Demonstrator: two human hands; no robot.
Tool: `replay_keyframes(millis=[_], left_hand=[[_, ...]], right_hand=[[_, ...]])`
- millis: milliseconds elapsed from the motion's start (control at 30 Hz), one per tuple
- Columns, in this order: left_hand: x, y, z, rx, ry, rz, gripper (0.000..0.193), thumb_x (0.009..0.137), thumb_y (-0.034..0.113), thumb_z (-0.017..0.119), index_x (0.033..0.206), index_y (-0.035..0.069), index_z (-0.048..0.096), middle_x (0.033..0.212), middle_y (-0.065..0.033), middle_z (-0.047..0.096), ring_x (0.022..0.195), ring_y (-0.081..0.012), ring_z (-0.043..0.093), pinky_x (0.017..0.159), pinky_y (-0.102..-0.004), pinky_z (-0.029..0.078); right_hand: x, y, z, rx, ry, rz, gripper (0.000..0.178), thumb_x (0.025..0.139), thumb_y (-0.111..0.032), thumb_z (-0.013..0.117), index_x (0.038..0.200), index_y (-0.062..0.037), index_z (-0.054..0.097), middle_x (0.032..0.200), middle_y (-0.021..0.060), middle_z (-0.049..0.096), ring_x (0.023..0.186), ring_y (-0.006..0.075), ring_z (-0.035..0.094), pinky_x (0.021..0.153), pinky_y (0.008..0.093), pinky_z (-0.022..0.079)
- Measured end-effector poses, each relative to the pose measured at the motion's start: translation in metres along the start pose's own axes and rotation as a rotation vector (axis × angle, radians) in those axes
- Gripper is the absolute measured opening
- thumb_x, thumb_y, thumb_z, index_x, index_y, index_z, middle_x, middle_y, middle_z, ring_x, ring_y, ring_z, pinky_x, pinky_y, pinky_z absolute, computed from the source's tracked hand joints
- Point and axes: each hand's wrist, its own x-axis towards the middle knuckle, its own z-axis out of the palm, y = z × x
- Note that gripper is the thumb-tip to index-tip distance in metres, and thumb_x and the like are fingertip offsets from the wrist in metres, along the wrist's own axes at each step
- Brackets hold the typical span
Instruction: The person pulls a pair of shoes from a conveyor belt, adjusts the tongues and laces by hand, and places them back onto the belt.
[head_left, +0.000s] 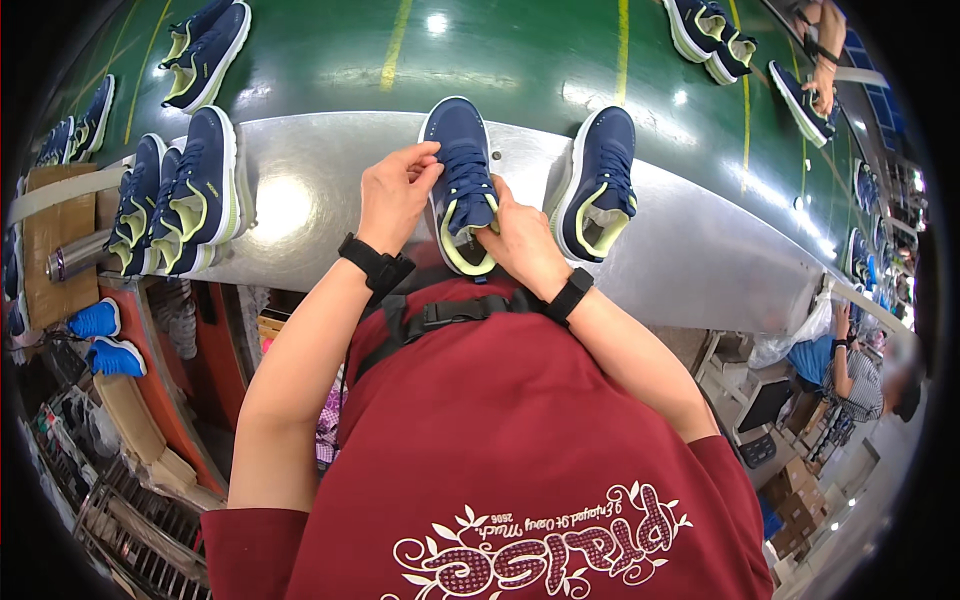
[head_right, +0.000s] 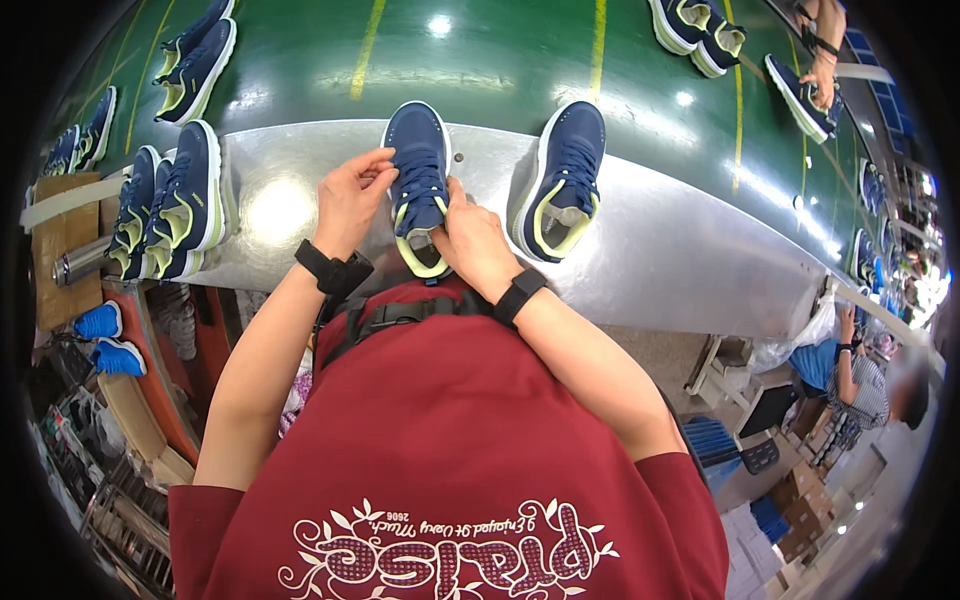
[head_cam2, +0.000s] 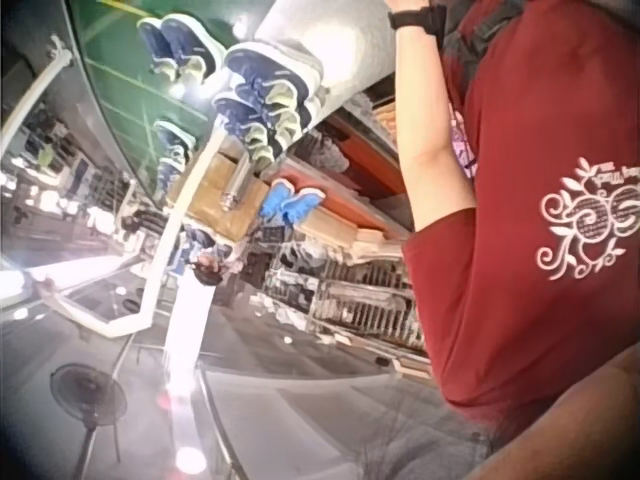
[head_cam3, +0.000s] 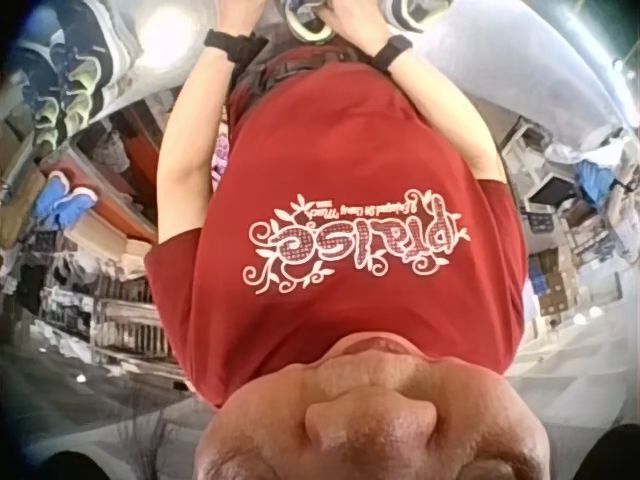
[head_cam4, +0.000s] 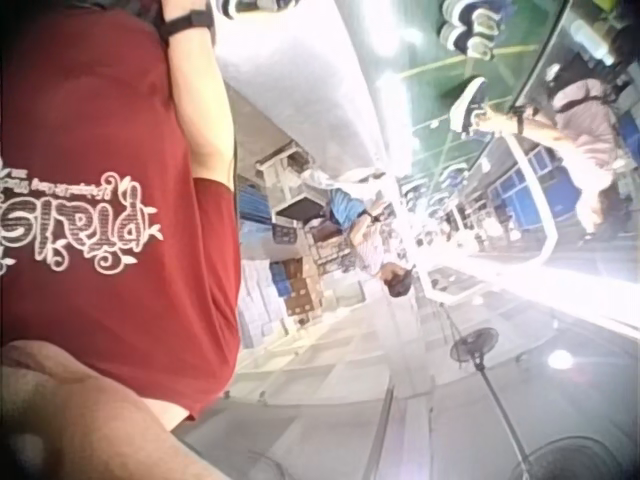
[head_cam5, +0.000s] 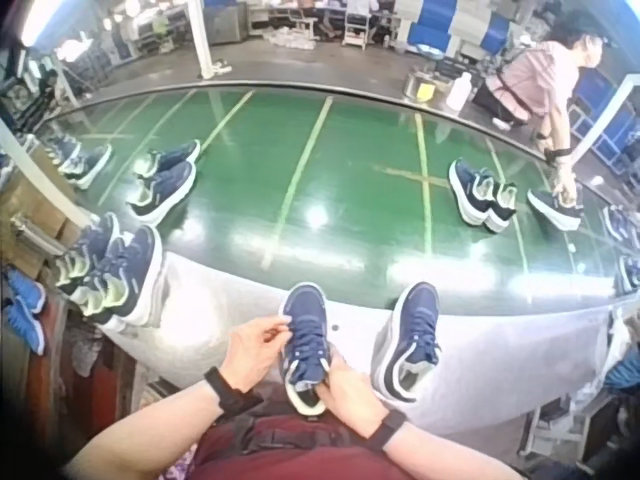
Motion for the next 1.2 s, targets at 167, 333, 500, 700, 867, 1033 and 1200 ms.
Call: replay_keyframes(millis=[167,333,500,700,867,1033,1200], left_hand=[[0.006,0.0,0.005,0.131,0.02,0.117,0.019,0.082,0.008,0.065,0.099,0.004,0.069,0.085,-0.0134,0.068,0.072,-0.024,0.067,0.067,-0.0313,0.052],[0.013,0.007,0.001,0.329,-0.018,0.275,0.015,0.079,0.007,0.063,0.093,0.005,0.069,0.082,-0.0127,0.067,0.073,-0.0301,0.065,0.065,-0.0366,0.051],[0.022,0.013,0.004,0.456,-0.096,0.255,0.021,0.074,0.005,0.066,0.094,0.005,0.068,0.08,-0.0107,0.067,0.07,-0.0237,0.066,0.064,-0.0316,0.052],[0.011,0.013,0.011,0.584,0.075,0.42,0.028,0.075,0.004,0.064,0.103,0.005,0.065,0.077,-0.0086,0.064,0.071,-0.0231,0.065,0.063,-0.0331,0.052],[0.01,0.024,0.001,0.418,-0.106,0.219,0.029,0.082,0.002,0.059,0.111,0.004,0.062,0.091,-0.0126,0.064,0.08,-0.0262,0.064,0.072,-0.034,0.051],[-0.01,0.012,-0.003,0.521,-0.091,0.426,0.042,0.08,-0.003,0.051,0.12,0.008,0.057,0.112,-0.0117,0.06,0.103,-0.0299,0.057,0.087,-0.038,0.048],[-0.001,0.029,-0.003,0.496,-0.128,0.326,0.046,0.077,-0.004,0.053,0.12,0.012,0.058,0.118,-0.0098,0.058,0.109,-0.0295,0.054,0.09,-0.0373,0.047]], right_hand=[[0.002,-0.001,0.0,-0.01,0.004,0.0,0.066,0.075,-0.011,0.064,0.132,0.0042,0.035,0.076,0.0273,0.063,0.079,0.0427,0.063,0.075,0.046,0.05],[0.001,-0.003,-0.002,-0.013,-0.005,-0.012,0.057,0.077,-0.008,0.061,0.126,0.0086,0.037,0.083,0.0287,0.063,0.081,0.0444,0.062,0.074,0.0464,0.05],[0.001,-0.005,-0.004,-0.015,-0.02,0.002,0.057,0.076,-0.008,0.061,0.126,0.0086,0.037,0.083,0.0286,0.063,0.08,0.0443,0.062,0.074,0.0466,0.05],[0.001,-0.005,-0.004,-0.005,-0.021,-0.013,0.058,0.076,-0.006,0.06,0.126,0.011,0.036,0.084,0.0287,0.063,0.08,0.0436,0.062,0.073,0.0456,0.05],[0.001,-0.001,-0.004,-0.003,-0.013,-0.026,0.06,0.075,-0.006,0.059,0.126,0.0131,0.036,0.084,0.029,0.062,0.08,0.0429,0.063,0.072,0.0444,0.051],[0.002,-0.002,-0.004,0.008,-0.022,-0.025,0.06,0.074,-0.006,0.059,0.126,0.0131,0.036,0.085,0.0294,0.062,0.081,0.0438,0.062,0.073,0.0452,0.05],[0.0,0.001,-0.002,0.017,0.02,-0.037,0.059,0.075,-0.006,0.059,0.126,0.0121,0.037,0.085,0.0292,0.062,0.081,0.0444,0.062,0.072,0.0462,0.05]])
